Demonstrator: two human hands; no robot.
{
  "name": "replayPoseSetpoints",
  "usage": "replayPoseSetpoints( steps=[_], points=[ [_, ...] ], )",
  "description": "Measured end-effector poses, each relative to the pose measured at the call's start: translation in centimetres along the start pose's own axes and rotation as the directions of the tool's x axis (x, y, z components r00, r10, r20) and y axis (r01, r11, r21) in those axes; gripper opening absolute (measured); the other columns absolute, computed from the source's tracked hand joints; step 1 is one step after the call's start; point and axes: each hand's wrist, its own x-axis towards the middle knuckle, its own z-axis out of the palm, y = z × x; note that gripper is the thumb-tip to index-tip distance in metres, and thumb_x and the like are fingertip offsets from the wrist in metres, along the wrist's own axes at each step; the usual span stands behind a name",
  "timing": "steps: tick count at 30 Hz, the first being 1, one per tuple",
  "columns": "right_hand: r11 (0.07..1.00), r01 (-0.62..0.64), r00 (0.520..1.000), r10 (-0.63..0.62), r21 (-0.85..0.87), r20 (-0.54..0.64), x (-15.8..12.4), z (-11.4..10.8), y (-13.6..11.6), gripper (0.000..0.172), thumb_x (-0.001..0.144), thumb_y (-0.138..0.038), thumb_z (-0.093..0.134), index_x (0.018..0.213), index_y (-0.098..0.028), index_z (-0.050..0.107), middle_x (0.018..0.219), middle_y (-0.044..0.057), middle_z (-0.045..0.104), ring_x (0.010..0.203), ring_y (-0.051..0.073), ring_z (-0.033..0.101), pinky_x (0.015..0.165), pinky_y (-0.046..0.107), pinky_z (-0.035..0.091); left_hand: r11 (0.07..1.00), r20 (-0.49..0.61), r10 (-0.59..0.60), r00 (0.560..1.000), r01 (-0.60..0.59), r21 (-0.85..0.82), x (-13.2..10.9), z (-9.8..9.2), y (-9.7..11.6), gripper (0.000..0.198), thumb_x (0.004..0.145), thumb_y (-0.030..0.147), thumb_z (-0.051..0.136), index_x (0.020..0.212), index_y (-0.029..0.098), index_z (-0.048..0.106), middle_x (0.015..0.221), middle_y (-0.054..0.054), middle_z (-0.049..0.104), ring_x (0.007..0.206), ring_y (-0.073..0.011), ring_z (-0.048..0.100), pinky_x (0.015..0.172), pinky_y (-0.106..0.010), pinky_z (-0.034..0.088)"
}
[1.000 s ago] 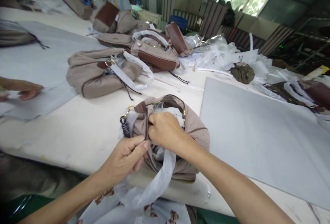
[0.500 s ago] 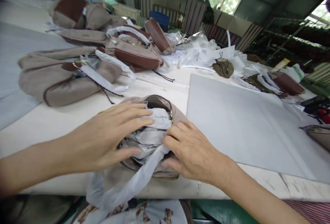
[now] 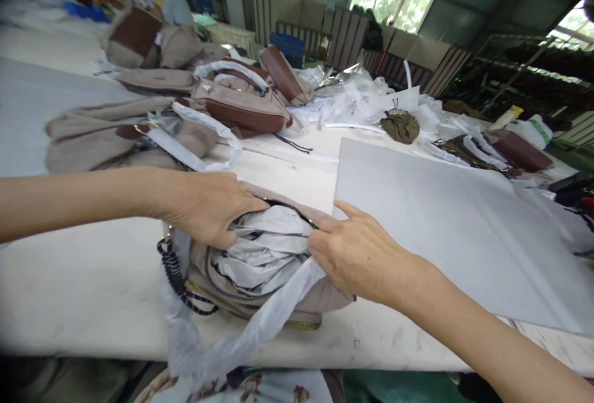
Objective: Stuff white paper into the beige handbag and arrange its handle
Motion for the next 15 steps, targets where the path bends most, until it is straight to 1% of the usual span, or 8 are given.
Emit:
replayPoseSetpoints(
  steps=[2,4,6,9,11,12,14,15],
  points=[
    [0.997,0.007,0.995,0.0,-0.076,0.097,1.3,0.1,-0.5,0.017,0.099,-0.023,0.053,0.09,-0.019,0.067,0.093,0.005,0.073,0.088,0.023,0.071,0.109,0.049,0.04,0.999,0.024,-0.002,1.0,0.001,0.036,0.3,0.3,0.3,0.056,0.073,0.043,0.071,0.123,0.02,0.067,0.105,-0.013,0.076,0.088,-0.0303,0.07,0.074,-0.034,0.048],
    [0.992,-0.007,0.986,0.027,-0.122,0.163,2.1,0.3,-0.8,0.01,0.095,-0.025,0.061,0.094,-0.018,0.068,0.096,0.007,0.074,0.092,0.027,0.072,0.097,0.046,0.049,0.997,0.023,-0.005,1.0,0.004,0.077,0.7,0.7,0.4,0.051,0.075,0.045,0.071,0.119,0.019,0.069,0.104,-0.013,0.076,0.09,-0.0312,0.071,0.075,-0.034,0.048],
    [0.984,-0.041,0.977,0.075,-0.171,0.198,2.6,0.7,-0.9,0.013,0.093,-0.028,0.064,0.096,-0.017,0.068,0.096,0.009,0.075,0.094,0.031,0.073,0.088,0.043,0.054,0.989,0.011,0.021,1.0,-0.022,0.144,1.3,1.1,0.3,0.037,0.082,0.04,0.065,0.111,0.018,0.072,0.104,-0.014,0.076,0.093,-0.0314,0.071,0.078,-0.036,0.048],
    [0.97,-0.077,0.961,0.133,-0.229,0.241,3.0,1.4,-0.7,0.02,0.095,-0.034,0.064,0.097,-0.014,0.069,0.094,0.012,0.076,0.095,0.034,0.073,0.084,0.043,0.055,0.976,-0.003,0.073,0.997,-0.07,0.207,1.7,1.1,-0.4,0.026,0.086,0.03,0.057,0.104,0.019,0.074,0.103,-0.013,0.077,0.096,-0.0312,0.071,0.083,-0.038,0.047],
    [0.965,-0.107,0.955,0.167,-0.239,0.247,3.2,1.7,-0.6,0.028,0.095,-0.042,0.065,0.101,-0.014,0.067,0.095,0.014,0.076,0.095,0.037,0.073,0.079,0.044,0.055,0.991,0.01,0.074,0.997,-0.074,0.114,1.4,0.6,-1.1,0.028,0.083,0.028,0.059,0.107,0.021,0.073,0.104,-0.011,0.077,0.095,-0.0296,0.07,0.082,-0.037,0.047],
    [0.966,-0.129,0.955,0.182,-0.225,0.235,3.3,1.8,-0.5,0.036,0.093,-0.048,0.067,0.105,-0.014,0.066,0.095,0.014,0.076,0.095,0.038,0.073,0.077,0.044,0.055,0.998,0.043,0.067,0.997,-0.067,-0.003,1.1,0.2,-1.4,0.033,0.082,0.03,0.06,0.112,0.023,0.072,0.107,-0.01,0.077,0.096,-0.0283,0.07,0.081,-0.035,0.047],
    [0.97,-0.18,0.963,0.208,-0.164,0.174,3.4,1.7,-0.5,0.057,0.088,-0.063,0.066,0.117,-0.015,0.061,0.094,0.014,0.076,0.093,0.04,0.073,0.072,0.043,0.055,0.963,0.112,0.062,0.992,-0.03,-0.269,0.2,-0.5,-1.3,0.049,0.08,0.044,0.064,0.126,0.027,0.066,0.118,-0.008,0.074,0.1,-0.0272,0.07,0.082,-0.033,0.049],
    [0.971,-0.203,0.966,0.22,-0.13,0.137,3.4,1.6,-0.5,0.067,0.086,-0.07,0.064,0.123,-0.015,0.057,0.092,0.014,0.076,0.091,0.04,0.073,0.07,0.043,0.055,0.938,0.124,0.057,0.991,-0.011,-0.347,-0.2,-0.6,-0.9,0.06,0.076,0.055,0.066,0.13,0.027,0.064,0.123,-0.008,0.072,0.103,-0.0286,0.069,0.085,-0.033,0.05]
  ],
)
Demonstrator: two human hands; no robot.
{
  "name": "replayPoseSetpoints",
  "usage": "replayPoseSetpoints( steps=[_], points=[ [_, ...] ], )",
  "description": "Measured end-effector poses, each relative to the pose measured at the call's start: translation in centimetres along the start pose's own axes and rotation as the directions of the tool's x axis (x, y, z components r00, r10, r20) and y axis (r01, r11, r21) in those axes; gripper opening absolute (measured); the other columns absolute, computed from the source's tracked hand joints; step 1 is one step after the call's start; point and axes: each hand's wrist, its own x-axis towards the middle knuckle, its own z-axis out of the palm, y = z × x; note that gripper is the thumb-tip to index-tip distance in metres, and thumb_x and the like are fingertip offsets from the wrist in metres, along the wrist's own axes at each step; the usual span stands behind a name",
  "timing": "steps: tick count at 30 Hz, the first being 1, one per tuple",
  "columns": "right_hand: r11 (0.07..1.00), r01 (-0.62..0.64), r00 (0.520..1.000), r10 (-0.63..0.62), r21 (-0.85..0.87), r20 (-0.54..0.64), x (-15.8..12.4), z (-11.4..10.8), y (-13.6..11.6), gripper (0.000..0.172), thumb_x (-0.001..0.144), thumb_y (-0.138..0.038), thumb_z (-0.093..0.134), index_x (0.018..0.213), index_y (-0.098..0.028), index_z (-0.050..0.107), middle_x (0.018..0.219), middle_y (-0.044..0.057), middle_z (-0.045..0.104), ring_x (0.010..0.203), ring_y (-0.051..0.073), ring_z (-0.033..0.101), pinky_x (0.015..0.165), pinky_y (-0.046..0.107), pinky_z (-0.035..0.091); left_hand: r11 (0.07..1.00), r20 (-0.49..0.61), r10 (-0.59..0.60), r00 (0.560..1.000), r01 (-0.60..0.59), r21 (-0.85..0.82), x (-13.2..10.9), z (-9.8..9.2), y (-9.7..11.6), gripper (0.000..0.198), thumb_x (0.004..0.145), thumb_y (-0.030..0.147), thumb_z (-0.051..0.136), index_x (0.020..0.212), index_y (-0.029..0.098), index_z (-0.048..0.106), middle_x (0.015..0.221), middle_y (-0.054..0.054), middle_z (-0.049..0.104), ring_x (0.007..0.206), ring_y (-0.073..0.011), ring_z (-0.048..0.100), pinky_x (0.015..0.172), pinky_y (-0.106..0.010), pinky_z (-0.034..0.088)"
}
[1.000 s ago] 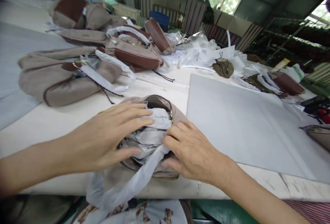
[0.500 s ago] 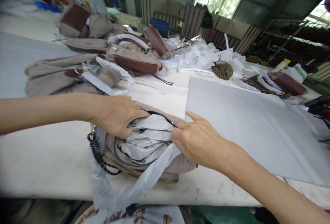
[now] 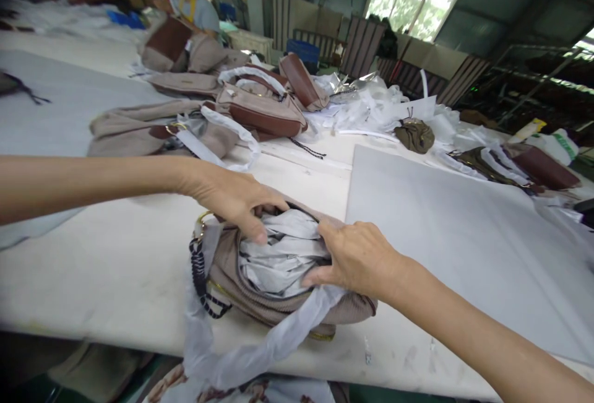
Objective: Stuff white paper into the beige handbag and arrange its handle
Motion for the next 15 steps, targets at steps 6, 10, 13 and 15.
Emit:
replayPoseSetpoints(
  steps=[6,10,13,15],
  points=[
    [0.997,-0.003,0.995,-0.004,-0.073,-0.102,1.0,0.4,-1.5,0.05,0.093,-0.063,0.059,0.115,-0.018,0.058,0.085,0.013,0.075,0.081,0.038,0.074,0.063,0.039,0.052,0.913,-0.265,-0.021,0.964,0.127,0.388,0.8,3.6,2.5,0.071,0.075,0.06,0.067,0.121,0.006,0.065,0.105,-0.025,0.073,0.103,-0.0438,0.068,0.096,-0.056,0.047],
    [0.986,0.078,0.991,-0.093,-0.149,-0.098,2.1,1.9,-2.3,0.014,0.101,-0.023,0.048,0.103,-0.018,0.061,0.075,0.01,0.073,0.071,0.03,0.074,0.057,0.033,0.048,0.889,-0.317,0.017,0.948,0.131,0.44,2.7,4.3,1.6,0.042,0.081,0.038,0.06,0.108,0.007,0.07,0.089,-0.023,0.075,0.087,-0.04,0.073,0.075,-0.047,0.056],
    [0.99,0.103,0.992,-0.11,-0.093,-0.067,2.0,2.0,-1.4,0.016,0.101,-0.021,0.047,0.101,-0.019,0.063,0.076,0.009,0.073,0.072,0.03,0.074,0.061,0.035,0.05,0.913,-0.283,0.047,0.958,0.074,0.4,2.7,3.0,0.1,0.042,0.081,0.044,0.065,0.108,0.012,0.072,0.092,-0.021,0.075,0.089,-0.0395,0.073,0.072,-0.043,0.055],
    [0.992,0.11,0.985,-0.099,0.068,-0.143,0.8,1.8,-0.2,0.015,0.1,-0.029,0.053,0.106,-0.02,0.063,0.086,0.008,0.074,0.081,0.028,0.074,0.07,0.036,0.054,0.976,-0.243,0.077,0.967,-0.024,0.215,2.1,1.9,-1.0,0.047,0.078,0.05,0.07,0.11,0.016,0.072,0.096,-0.016,0.077,0.087,-0.0336,0.073,0.073,-0.037,0.054]
  ],
)
